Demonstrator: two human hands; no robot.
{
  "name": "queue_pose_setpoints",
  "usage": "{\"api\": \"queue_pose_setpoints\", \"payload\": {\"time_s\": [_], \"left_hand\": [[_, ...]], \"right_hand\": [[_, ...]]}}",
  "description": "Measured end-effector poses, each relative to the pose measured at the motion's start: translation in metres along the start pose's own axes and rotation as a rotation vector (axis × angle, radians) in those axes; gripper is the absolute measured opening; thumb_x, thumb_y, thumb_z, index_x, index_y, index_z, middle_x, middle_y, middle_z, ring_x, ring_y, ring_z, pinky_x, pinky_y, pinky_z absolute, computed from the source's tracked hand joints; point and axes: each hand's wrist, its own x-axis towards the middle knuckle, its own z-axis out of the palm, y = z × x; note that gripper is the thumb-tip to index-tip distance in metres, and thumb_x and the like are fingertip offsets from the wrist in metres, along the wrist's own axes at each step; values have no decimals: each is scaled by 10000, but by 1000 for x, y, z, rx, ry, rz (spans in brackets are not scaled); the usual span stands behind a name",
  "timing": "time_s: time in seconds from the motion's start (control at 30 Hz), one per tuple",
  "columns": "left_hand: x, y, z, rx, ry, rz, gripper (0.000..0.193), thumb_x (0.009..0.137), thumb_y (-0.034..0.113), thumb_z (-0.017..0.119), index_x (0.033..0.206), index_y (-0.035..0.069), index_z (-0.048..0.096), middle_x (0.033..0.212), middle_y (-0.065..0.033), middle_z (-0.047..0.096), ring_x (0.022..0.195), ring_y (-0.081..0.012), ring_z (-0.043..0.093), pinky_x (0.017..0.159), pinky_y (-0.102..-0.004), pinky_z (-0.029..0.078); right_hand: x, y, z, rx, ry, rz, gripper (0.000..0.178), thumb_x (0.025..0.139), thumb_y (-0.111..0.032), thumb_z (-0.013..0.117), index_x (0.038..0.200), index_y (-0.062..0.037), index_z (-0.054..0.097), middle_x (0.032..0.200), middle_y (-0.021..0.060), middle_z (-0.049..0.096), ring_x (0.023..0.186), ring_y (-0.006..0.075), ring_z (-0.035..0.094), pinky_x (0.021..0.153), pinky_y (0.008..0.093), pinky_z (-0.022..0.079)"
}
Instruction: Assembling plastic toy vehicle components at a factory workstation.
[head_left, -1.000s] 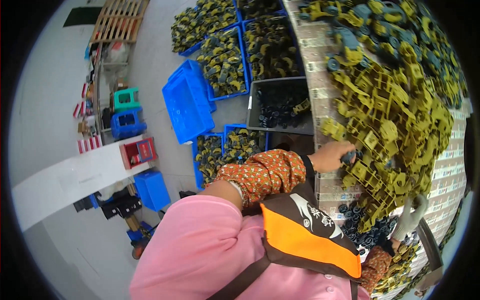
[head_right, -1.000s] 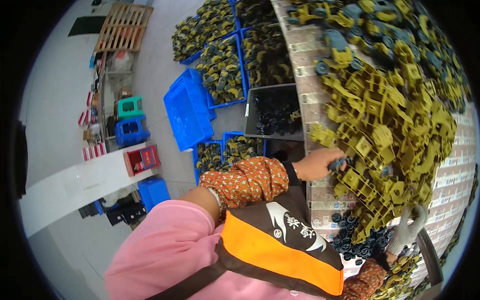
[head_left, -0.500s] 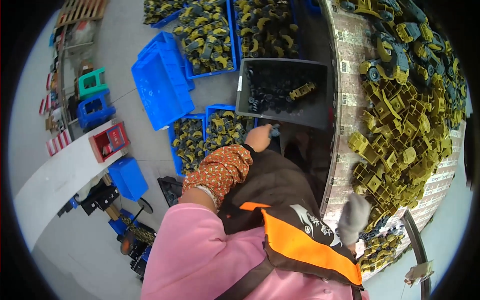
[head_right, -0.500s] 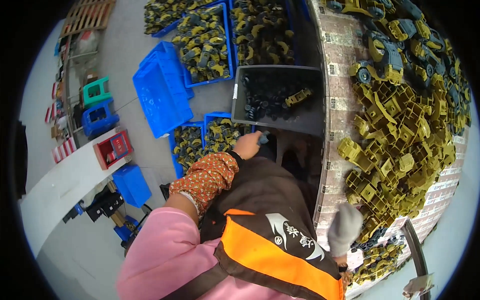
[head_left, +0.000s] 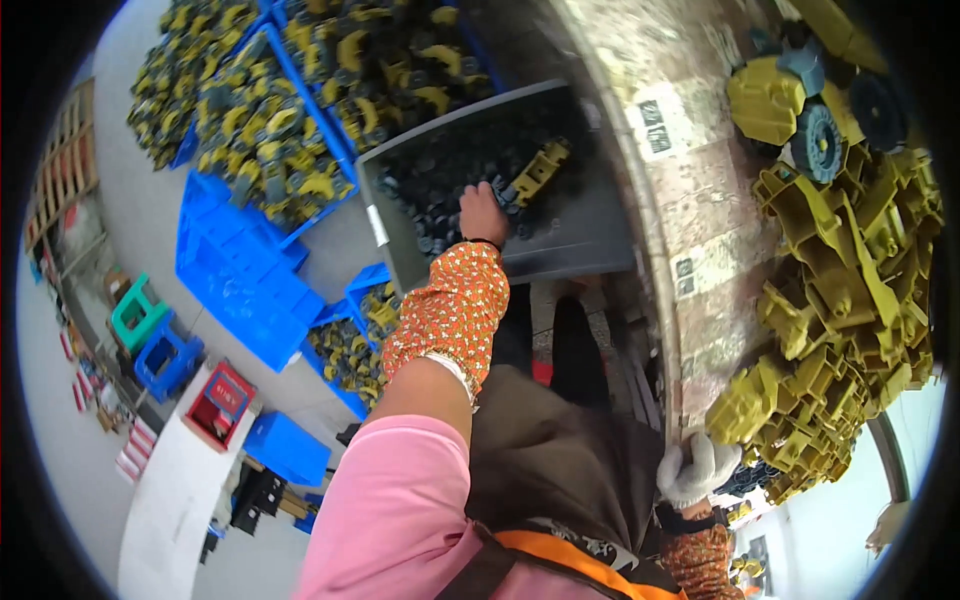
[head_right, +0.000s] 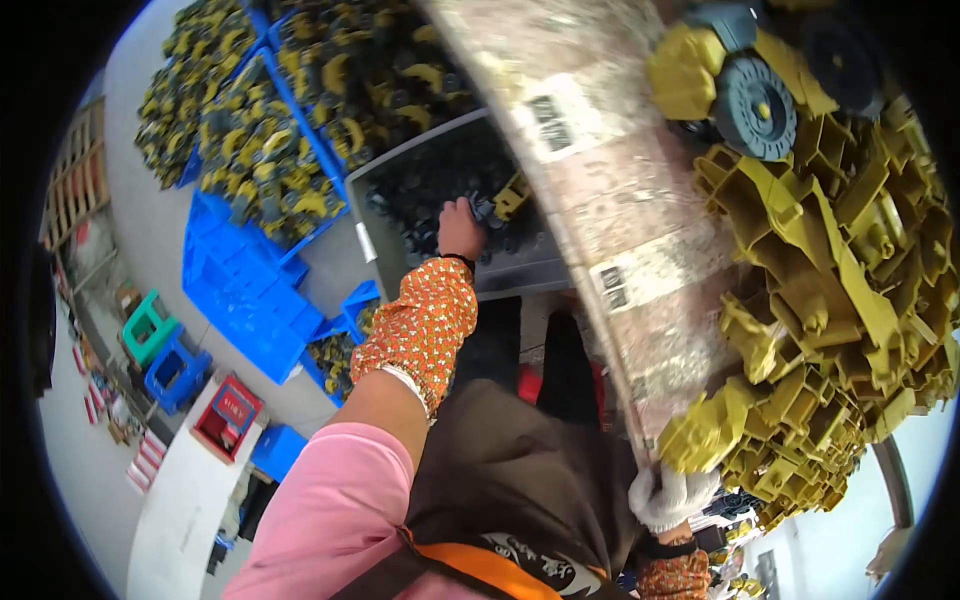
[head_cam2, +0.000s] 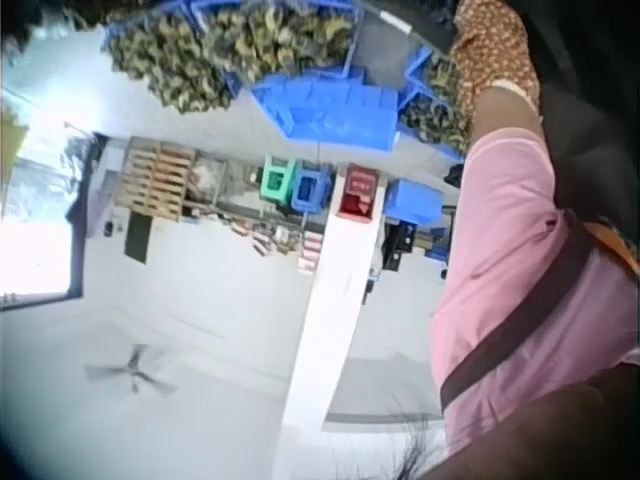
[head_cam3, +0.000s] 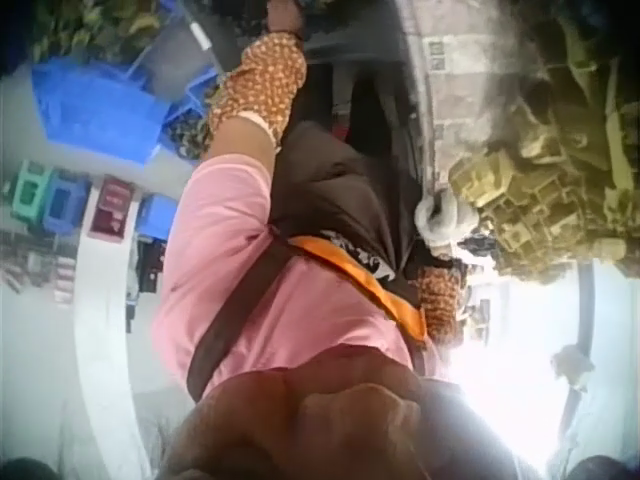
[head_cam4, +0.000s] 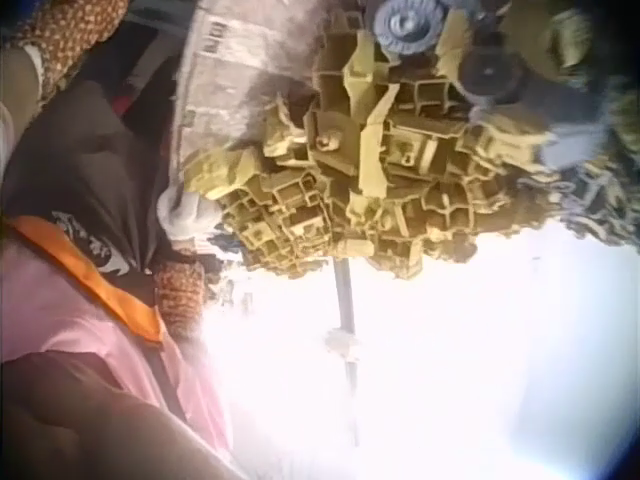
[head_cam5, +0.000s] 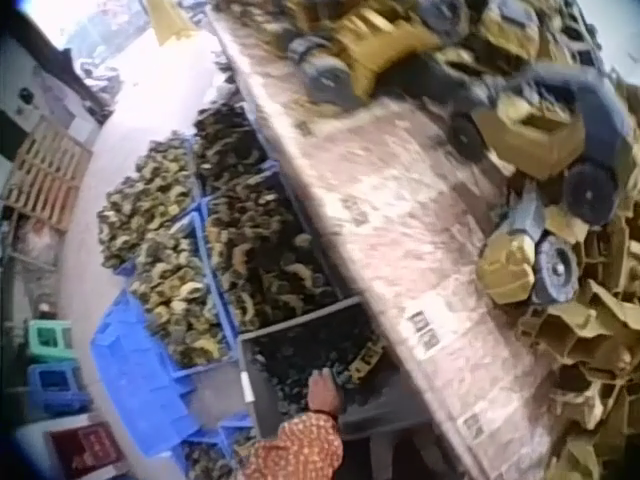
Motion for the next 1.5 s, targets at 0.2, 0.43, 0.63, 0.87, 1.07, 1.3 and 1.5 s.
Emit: {"api": "queue_pose_setpoints", "payload": {"time_s": [0.2,0.43,0.63,0.87,1.07,1.3,1.5], "left_hand": [[39,-14,121,148,-86,-110,405,868,206,791,1152,-1,588,1131,-173,660,1056,-369,667,859,-494,580],[-2,-34,55,6,28,-2,406,866,180,837,1140,-20,615,1130,-161,683,1016,-319,659,868,-453,569],[-79,-40,-117,-160,220,85,408,864,155,884,1128,-38,641,1129,-150,705,976,-268,650,878,-411,558],[-131,118,-368,-599,606,267,320,951,132,829,1054,3,555,1001,-87,636,878,-177,563,813,-354,541],[-138,328,-423,-481,506,801,472,896,168,887,1197,-27,580,1097,-98,663,937,-198,612,856,-369,531],[-149,449,-374,227,273,1190,742,868,195,863,1461,-9,467,1307,-209,568,1216,-415,504,1059,-503,404],[-156,428,-364,-211,-2,1051,812,997,263,781,1623,35,317,1334,-109,495,1150,-289,493,1045,-400,412]], "right_hand": [[-14,-4,6,50,-243,134,267,739,-151,694,989,-58,678,959,145,686,883,369,661,847,489,510],[15,3,-1,267,-86,47,250,840,-348,756,1011,-175,696,694,-2,561,526,205,499,539,345,465],[16,16,-11,136,188,-17,329,740,-249,714,1056,-160,694,870,-18,601,691,165,595,496,328,478],[3,11,-18,318,161,14,307,816,-280,687,1084,-133,662,953,50,653,809,240,664,585,412,564],[-14,12,-22,423,170,50,263,867,-232,668,1107,-126,664,1001,78,656,932,293,677,739,444,580],[-92,10,-46,348,225,116,260,846,-218,652,1084,-114,646,1079,87,662,985,293,673,808,466,533],[-211,50,-47,337,248,501,129,831,-179,643,897,-83,698,797,131,685,778,365,697,697,490,556]]}}
